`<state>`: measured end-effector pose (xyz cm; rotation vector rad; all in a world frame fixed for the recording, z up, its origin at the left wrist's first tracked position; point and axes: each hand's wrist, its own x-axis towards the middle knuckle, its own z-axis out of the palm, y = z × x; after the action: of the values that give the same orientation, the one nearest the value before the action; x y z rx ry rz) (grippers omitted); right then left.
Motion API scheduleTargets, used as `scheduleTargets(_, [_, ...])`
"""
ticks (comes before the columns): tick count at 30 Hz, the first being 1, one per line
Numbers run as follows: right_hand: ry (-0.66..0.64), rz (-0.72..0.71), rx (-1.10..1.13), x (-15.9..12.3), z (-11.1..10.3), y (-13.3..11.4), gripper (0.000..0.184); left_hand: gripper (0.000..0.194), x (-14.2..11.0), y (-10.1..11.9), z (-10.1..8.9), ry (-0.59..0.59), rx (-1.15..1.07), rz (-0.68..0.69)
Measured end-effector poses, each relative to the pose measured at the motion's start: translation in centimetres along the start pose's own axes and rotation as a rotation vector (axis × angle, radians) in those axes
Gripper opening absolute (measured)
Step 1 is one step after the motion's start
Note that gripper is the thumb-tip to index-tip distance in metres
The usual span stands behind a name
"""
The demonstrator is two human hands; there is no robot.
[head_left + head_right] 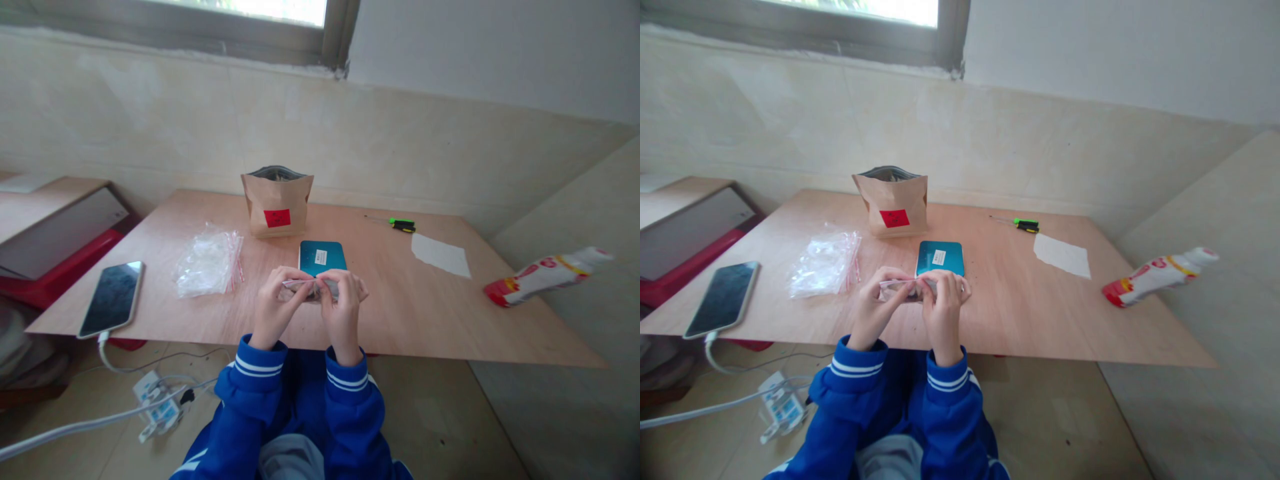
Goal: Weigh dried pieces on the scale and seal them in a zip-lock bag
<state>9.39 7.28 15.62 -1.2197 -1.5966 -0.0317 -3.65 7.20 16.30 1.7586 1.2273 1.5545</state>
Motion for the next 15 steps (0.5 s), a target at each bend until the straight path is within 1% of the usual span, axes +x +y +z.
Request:
scheduleTargets(4, [-0.03, -0.022, -0.03, 0.2, -0.5, 0.8, 0.014, 0.009, 0.2, -0.6, -0.8, 0.002, 0.037, 0.022])
scheduleTargets(7, [-0.038, -0.041, -0.05, 0.1, -0.4, 1.3, 0.023, 0.008, 0.3, -0.8, -1.3, -0.038, 0.042, 0.044])
scheduleTargets(12, [-0.038, 0.03, -0.025, -0.4, 0.4, 1.2, 0.028, 0.011, 0.2, -0.5, -1.4, -0.079, -0.021, 0.012])
scheduleTargets(15, [-0.021, 0.043, -0.002, -0.5, 0.5, 1.0, 0.026, 0.02, 0.1, -0.2, -1.5, -0.1, -0.077, -0.02])
